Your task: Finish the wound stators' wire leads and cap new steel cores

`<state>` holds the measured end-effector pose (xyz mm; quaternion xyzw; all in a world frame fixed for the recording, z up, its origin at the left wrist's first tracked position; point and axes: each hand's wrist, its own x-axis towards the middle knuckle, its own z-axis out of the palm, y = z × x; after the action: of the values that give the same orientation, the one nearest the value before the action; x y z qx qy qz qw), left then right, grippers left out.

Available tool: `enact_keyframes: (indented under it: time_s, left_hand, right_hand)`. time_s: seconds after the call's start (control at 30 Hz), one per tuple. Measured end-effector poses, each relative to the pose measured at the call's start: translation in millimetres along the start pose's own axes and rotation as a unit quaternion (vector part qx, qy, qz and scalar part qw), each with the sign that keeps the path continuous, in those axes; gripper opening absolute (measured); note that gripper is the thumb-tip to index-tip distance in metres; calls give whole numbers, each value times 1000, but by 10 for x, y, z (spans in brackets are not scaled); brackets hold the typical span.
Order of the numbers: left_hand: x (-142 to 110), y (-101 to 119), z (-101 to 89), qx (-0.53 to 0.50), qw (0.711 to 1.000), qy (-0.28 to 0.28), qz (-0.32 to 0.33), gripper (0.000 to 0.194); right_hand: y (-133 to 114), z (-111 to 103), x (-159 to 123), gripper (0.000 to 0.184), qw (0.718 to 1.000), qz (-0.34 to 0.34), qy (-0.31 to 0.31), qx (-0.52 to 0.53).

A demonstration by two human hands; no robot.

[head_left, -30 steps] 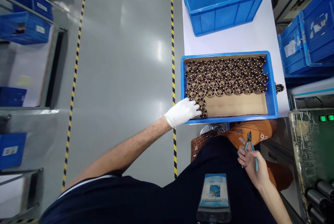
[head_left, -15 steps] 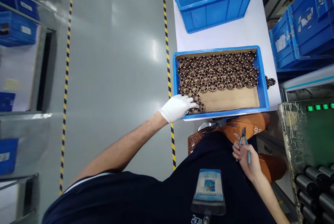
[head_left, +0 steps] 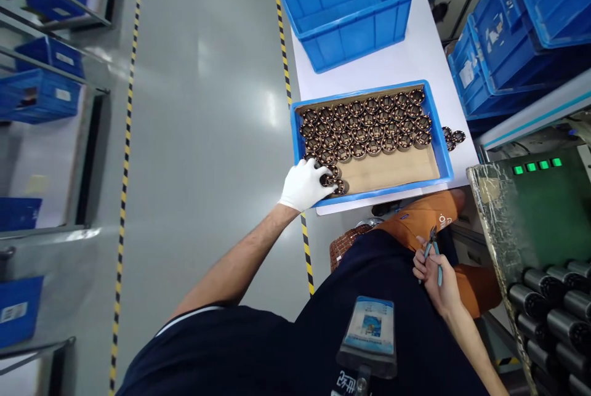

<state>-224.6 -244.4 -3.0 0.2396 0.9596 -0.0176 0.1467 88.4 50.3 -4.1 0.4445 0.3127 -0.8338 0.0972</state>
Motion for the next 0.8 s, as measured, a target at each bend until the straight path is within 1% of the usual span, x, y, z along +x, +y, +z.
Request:
enact_keyframes:
  time_s: [0.1, 0.17, 0.27, 0.33, 0.4, 0.43, 0.47, 0.5, 0.53, 0.57, 0.6, 0.63, 0.67, 0.7, 0.73, 0.77, 0.8]
  left_hand:
    - [64, -34, -40, 15, 1000, -19, 19, 46]
    - [97, -58, -105, 26, 999, -32, 35, 47]
    - [85, -78, -303, 40, 996, -44, 63, 44]
    - [36, -39, -491, 52, 996, -33, 72, 45]
    - [-24, 97, -661, 54, 995, 12, 82, 50]
    - [-49, 212, -715, 42, 994, 42, 96, 51]
    - [-68, 361, -735, 16, 990, 70, 120, 52]
    - [-76, 544, -718, -19, 984, 82, 155, 51]
    - [-71, 754, -663, -55, 976, 74, 197, 50]
    - [-50, 989, -577, -86, 966, 50, 241, 46]
    - [-12, 1240, -467, -105, 953, 15, 283, 42]
    - [45, 1504, -346, -114, 940, -19, 321, 37]
    - [120, 1774, -228, -114, 927, -45, 354, 32]
    - [212, 2050, -124, -109, 916, -61, 382, 28]
    - [315, 2329, -42, -102, 906, -68, 404, 26]
    - [423, 2608, 13, -95, 898, -68, 424, 27]
    - [527, 2886, 41, -87, 891, -68, 441, 31]
  right_hand:
    - [33, -90, -29, 54, 1000, -16, -2, -13]
    - [73, -138, -49, 53, 999, -31, -6, -27]
    - [143, -180, -124, 56, 996, -62, -11, -58]
    - [163, -197, -251, 58, 992, -89, -13, -89]
    - [136, -233, -483, 57, 985, -118, -12, -127]
    - [103, -267, -647, 54, 981, -131, -11, -143]
    - [58, -315, -842, 51, 976, -144, -8, -165]
    - [2, -377, -1066, 49, 967, -157, -1, -200]
    - [-62, -450, -1314, 47, 955, -170, 12, -244]
    - [-134, -530, -1579, 48, 930, -186, 33, -316]
    - [-215, -612, -1852, 50, 895, -203, 67, -391]
    - [-308, -692, -2126, 51, 854, -227, 113, -453]
    - [-416, -765, -2393, 51, 808, -260, 164, -503]
    - [-543, -832, -2650, 51, 757, -299, 217, -540]
    - [-689, -894, -2892, 53, 712, -316, 257, -573]
    - [-855, -957, -3119, 55, 671, -330, 281, -601]
    - [-1037, -1026, -3327, 55, 645, -323, 299, -625]
